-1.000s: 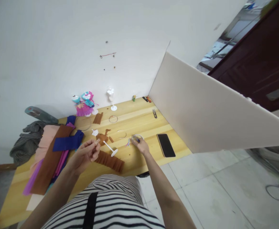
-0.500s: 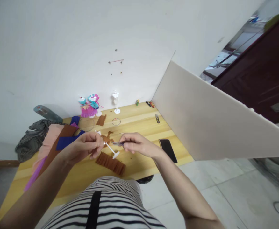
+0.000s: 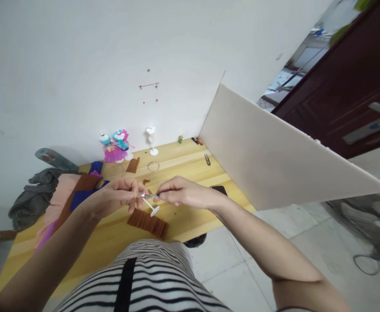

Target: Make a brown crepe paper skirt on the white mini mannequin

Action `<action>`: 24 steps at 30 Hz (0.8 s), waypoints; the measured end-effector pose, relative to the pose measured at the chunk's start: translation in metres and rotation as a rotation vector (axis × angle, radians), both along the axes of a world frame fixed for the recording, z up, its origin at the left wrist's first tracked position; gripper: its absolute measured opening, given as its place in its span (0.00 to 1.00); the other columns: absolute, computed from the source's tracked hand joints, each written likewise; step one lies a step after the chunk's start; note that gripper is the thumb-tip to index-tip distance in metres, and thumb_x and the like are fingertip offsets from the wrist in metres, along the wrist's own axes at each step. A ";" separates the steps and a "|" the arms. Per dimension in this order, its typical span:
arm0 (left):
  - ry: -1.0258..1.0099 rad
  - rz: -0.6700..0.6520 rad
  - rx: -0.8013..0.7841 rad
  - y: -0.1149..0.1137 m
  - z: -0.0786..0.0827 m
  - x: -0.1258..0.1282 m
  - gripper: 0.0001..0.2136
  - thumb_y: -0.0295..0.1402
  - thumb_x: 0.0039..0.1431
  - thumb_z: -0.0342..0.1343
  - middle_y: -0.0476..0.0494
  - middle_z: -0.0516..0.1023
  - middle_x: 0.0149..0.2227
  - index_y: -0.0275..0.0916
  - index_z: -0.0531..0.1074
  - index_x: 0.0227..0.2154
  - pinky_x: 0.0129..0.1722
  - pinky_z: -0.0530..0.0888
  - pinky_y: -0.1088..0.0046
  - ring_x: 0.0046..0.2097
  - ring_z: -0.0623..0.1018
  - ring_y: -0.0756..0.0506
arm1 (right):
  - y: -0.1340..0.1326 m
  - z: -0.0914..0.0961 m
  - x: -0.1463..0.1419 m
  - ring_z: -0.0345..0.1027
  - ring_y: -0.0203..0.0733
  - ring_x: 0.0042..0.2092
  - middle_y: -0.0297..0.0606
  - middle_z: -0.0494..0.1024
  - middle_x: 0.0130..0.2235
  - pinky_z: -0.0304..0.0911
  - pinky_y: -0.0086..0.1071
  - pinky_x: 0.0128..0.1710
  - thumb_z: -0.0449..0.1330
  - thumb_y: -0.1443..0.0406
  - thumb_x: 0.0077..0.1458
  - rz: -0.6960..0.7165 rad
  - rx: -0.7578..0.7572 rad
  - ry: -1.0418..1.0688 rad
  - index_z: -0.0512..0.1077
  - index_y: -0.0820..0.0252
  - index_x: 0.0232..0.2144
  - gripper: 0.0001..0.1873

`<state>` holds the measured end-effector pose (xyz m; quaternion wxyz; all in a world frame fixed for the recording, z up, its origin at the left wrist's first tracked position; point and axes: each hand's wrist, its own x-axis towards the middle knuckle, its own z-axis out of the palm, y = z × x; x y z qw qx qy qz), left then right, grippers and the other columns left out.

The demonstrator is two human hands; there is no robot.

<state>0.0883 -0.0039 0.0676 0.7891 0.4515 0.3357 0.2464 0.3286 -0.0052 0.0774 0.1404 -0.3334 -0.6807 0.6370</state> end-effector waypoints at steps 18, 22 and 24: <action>-0.058 -0.013 -0.037 -0.003 -0.003 -0.005 0.07 0.30 0.47 0.62 0.37 0.75 0.37 0.34 0.70 0.20 0.25 0.73 0.76 0.31 0.77 0.47 | 0.003 -0.002 -0.016 0.47 0.30 0.24 0.27 0.55 0.21 0.44 0.29 0.24 0.55 0.57 0.57 0.024 -0.085 0.072 0.74 0.67 0.34 0.17; -0.064 -0.019 -0.031 -0.003 -0.004 -0.007 0.07 0.30 0.47 0.62 0.36 0.76 0.36 0.34 0.70 0.20 0.25 0.72 0.76 0.32 0.77 0.46 | 0.005 -0.003 -0.019 0.46 0.30 0.23 0.26 0.56 0.21 0.42 0.29 0.23 0.57 0.57 0.56 0.031 -0.157 0.088 0.74 0.67 0.34 0.17; -0.065 -0.022 -0.039 -0.003 -0.004 -0.009 0.07 0.29 0.47 0.62 0.37 0.76 0.35 0.34 0.70 0.21 0.25 0.73 0.76 0.32 0.77 0.46 | 0.005 -0.003 -0.020 0.46 0.29 0.23 0.26 0.56 0.21 0.42 0.28 0.22 0.57 0.56 0.55 0.032 -0.171 0.093 0.75 0.67 0.34 0.17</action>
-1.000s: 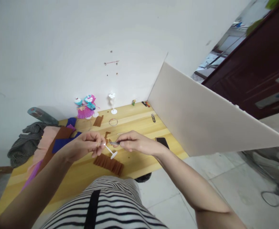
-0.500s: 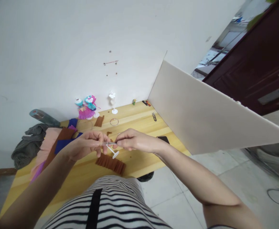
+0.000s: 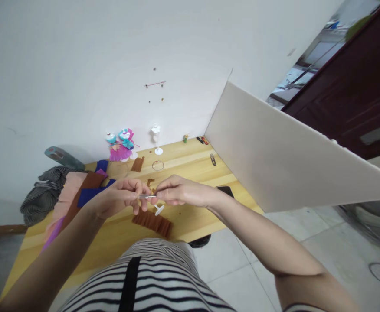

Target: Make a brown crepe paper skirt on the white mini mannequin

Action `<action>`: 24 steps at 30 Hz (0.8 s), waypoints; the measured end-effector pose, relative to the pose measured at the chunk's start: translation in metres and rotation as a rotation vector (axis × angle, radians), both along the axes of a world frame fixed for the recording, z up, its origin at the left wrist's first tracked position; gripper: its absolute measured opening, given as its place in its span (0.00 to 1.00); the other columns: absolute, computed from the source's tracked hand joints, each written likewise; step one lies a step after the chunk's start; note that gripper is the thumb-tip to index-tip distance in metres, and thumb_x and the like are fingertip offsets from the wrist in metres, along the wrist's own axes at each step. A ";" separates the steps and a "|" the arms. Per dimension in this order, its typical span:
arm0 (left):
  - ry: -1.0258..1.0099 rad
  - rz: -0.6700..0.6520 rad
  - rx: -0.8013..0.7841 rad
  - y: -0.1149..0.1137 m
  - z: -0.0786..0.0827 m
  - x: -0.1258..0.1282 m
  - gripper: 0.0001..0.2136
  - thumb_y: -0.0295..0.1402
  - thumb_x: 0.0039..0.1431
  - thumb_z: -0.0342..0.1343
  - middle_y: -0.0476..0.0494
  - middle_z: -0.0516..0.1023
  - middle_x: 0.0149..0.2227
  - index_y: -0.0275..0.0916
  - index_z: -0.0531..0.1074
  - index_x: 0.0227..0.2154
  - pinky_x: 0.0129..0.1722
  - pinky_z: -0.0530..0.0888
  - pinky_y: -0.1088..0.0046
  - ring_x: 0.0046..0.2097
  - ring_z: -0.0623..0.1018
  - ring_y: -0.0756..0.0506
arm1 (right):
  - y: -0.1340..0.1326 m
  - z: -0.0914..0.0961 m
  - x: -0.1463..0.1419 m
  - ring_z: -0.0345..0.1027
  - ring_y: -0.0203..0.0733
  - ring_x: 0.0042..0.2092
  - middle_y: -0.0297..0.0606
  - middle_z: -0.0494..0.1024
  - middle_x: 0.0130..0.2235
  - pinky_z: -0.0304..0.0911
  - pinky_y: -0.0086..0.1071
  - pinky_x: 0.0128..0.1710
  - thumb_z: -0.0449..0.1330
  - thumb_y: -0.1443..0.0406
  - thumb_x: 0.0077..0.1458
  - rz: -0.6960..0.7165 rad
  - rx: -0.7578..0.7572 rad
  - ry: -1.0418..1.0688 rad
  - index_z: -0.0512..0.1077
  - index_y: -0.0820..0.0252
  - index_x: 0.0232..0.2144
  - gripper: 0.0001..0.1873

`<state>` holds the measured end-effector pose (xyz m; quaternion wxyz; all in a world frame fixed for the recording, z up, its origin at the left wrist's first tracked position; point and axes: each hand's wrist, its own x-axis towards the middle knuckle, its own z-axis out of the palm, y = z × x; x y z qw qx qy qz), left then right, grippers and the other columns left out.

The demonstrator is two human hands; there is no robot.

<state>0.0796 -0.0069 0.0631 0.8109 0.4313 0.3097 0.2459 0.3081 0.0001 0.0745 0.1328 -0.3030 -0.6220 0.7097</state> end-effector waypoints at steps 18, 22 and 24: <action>-0.015 0.010 -0.019 -0.001 -0.001 -0.002 0.07 0.30 0.46 0.62 0.38 0.77 0.34 0.35 0.69 0.21 0.24 0.72 0.75 0.30 0.77 0.46 | 0.003 -0.003 -0.004 0.39 0.27 0.19 0.23 0.53 0.16 0.33 0.29 0.19 0.60 0.60 0.51 -0.031 -0.203 0.066 0.76 0.70 0.34 0.16; -0.022 0.004 -0.018 -0.001 -0.002 -0.002 0.07 0.29 0.47 0.62 0.38 0.77 0.35 0.34 0.69 0.22 0.24 0.72 0.76 0.30 0.77 0.47 | 0.002 -0.004 -0.004 0.40 0.26 0.19 0.23 0.55 0.16 0.33 0.29 0.19 0.60 0.61 0.49 -0.037 -0.236 0.075 0.76 0.70 0.33 0.15; -0.031 -0.006 -0.016 0.000 -0.002 -0.002 0.07 0.29 0.47 0.61 0.38 0.77 0.35 0.34 0.69 0.22 0.25 0.72 0.77 0.31 0.77 0.47 | 0.002 -0.004 -0.004 0.39 0.26 0.19 0.23 0.54 0.16 0.32 0.29 0.19 0.60 0.62 0.49 -0.038 -0.253 0.072 0.75 0.70 0.32 0.14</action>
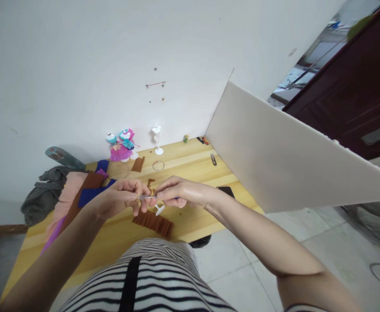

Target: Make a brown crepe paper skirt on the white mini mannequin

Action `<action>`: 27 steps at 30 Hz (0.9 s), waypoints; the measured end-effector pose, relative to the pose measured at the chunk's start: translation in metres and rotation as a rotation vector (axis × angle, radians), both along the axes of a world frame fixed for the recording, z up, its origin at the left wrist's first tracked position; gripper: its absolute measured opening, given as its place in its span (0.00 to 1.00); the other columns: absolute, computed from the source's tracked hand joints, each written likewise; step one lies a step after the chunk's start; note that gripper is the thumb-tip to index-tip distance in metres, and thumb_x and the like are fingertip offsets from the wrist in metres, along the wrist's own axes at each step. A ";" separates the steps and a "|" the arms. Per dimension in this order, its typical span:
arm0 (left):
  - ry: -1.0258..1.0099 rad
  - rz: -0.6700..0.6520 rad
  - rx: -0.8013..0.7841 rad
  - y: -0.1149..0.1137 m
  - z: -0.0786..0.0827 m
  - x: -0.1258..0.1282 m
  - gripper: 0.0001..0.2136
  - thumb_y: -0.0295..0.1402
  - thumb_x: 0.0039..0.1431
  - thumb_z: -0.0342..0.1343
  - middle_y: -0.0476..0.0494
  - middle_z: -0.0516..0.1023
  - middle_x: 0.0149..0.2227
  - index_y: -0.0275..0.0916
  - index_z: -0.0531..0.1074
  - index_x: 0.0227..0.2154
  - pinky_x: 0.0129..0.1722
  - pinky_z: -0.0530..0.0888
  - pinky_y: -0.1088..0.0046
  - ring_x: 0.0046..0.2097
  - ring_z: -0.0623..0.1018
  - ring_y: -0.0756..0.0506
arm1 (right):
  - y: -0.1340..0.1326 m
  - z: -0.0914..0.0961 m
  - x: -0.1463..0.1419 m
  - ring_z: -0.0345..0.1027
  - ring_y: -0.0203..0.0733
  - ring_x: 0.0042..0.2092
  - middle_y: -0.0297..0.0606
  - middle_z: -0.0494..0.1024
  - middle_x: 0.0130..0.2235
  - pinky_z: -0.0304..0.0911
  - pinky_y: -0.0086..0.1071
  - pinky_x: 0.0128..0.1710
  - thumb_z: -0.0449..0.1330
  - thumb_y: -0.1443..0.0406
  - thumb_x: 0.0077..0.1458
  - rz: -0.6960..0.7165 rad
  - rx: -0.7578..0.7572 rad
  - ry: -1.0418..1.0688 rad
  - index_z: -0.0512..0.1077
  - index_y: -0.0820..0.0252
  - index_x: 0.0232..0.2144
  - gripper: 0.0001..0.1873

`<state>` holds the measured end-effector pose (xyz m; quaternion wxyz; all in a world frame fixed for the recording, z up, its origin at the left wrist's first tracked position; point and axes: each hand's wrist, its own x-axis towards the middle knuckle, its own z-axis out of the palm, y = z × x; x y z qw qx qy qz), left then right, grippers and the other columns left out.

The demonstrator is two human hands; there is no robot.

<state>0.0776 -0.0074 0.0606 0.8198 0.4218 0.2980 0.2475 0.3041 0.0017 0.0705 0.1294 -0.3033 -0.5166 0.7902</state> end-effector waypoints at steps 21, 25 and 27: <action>0.023 -0.009 -0.005 0.000 -0.005 0.000 0.07 0.30 0.46 0.61 0.39 0.76 0.35 0.34 0.69 0.22 0.25 0.72 0.76 0.31 0.77 0.47 | -0.001 -0.003 -0.005 0.38 0.26 0.18 0.22 0.52 0.14 0.32 0.30 0.19 0.59 0.63 0.48 -0.013 0.022 -0.045 0.75 0.68 0.28 0.11; 0.106 0.011 0.062 -0.001 -0.004 -0.002 0.07 0.31 0.46 0.61 0.39 0.76 0.34 0.34 0.69 0.22 0.24 0.73 0.76 0.30 0.77 0.47 | -0.006 -0.001 -0.006 0.42 0.28 0.21 0.24 0.54 0.17 0.38 0.28 0.20 0.58 0.62 0.49 -0.051 0.197 -0.107 0.75 0.66 0.27 0.11; 0.189 0.017 0.137 -0.001 -0.001 -0.003 0.07 0.32 0.48 0.60 0.40 0.77 0.33 0.34 0.69 0.22 0.24 0.73 0.75 0.29 0.77 0.48 | -0.011 0.001 -0.008 0.46 0.29 0.23 0.27 0.57 0.20 0.43 0.27 0.22 0.57 0.63 0.51 -0.085 0.359 -0.157 0.74 0.65 0.26 0.11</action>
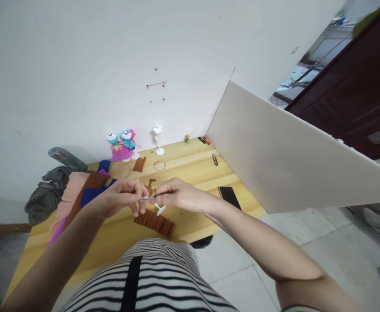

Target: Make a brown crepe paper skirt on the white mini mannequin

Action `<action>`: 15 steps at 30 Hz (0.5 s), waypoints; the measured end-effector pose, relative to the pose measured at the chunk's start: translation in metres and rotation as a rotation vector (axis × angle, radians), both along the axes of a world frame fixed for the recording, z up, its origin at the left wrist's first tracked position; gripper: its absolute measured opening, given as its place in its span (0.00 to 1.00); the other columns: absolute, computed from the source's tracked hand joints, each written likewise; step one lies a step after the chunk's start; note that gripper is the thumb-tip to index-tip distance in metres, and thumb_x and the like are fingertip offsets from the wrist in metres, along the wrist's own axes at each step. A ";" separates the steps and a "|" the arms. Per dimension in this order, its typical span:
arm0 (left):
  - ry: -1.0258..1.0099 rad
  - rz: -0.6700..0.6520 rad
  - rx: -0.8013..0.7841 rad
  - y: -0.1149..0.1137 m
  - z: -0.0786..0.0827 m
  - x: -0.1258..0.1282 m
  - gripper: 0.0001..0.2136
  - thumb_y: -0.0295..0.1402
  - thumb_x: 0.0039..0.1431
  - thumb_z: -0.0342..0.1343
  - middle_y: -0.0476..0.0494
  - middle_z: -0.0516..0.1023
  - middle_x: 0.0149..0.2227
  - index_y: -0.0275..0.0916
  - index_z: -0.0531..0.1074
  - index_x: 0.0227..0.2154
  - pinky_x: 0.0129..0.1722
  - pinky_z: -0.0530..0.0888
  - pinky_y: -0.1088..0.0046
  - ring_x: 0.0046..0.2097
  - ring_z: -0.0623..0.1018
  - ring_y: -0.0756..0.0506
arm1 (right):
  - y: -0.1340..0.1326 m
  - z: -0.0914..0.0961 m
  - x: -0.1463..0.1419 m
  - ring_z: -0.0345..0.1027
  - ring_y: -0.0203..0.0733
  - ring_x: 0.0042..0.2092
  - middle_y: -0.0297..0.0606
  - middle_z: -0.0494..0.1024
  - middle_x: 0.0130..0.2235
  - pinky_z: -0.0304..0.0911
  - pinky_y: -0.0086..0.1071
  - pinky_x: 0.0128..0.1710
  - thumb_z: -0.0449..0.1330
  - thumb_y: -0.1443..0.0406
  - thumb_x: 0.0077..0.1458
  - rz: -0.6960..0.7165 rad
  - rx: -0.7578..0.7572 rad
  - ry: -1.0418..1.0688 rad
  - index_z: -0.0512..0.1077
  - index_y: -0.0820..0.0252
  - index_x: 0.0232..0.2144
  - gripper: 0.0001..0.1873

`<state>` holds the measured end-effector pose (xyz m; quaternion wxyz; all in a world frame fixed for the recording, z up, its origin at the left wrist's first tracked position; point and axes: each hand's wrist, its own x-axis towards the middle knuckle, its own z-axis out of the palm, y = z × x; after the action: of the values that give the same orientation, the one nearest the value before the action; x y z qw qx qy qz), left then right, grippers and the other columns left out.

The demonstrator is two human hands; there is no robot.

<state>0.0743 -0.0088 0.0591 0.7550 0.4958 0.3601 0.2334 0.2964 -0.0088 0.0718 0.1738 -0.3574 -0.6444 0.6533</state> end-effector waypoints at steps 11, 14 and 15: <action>0.606 0.096 0.766 -0.009 0.004 0.004 0.04 0.25 0.49 0.51 0.44 0.76 0.33 0.36 0.69 0.28 0.28 0.69 0.75 0.27 0.72 0.51 | -0.015 -0.005 -0.007 0.50 0.31 0.24 0.28 0.59 0.20 0.45 0.27 0.24 0.52 0.67 0.54 -0.091 0.378 -0.276 0.68 0.62 0.21 0.11; 0.683 0.088 0.869 -0.012 0.003 0.001 0.19 0.26 0.50 0.51 0.43 0.75 0.39 0.37 0.69 0.46 0.29 0.70 0.73 0.25 0.70 0.53 | -0.015 -0.007 -0.008 0.51 0.31 0.25 0.29 0.59 0.21 0.46 0.27 0.25 0.52 0.66 0.55 -0.101 0.352 -0.244 0.67 0.62 0.21 0.12; 0.672 0.096 0.863 -0.012 0.002 -0.001 0.23 0.26 0.50 0.52 0.43 0.74 0.41 0.39 0.66 0.52 0.29 0.70 0.73 0.25 0.70 0.54 | -0.015 -0.007 -0.009 0.51 0.31 0.25 0.29 0.59 0.21 0.46 0.26 0.25 0.52 0.66 0.55 -0.105 0.342 -0.223 0.67 0.62 0.21 0.12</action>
<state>0.0735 -0.0210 0.0611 0.3151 0.7908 0.4751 0.2227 0.2877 -0.0241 0.0644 0.1936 -0.4258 -0.7416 0.4809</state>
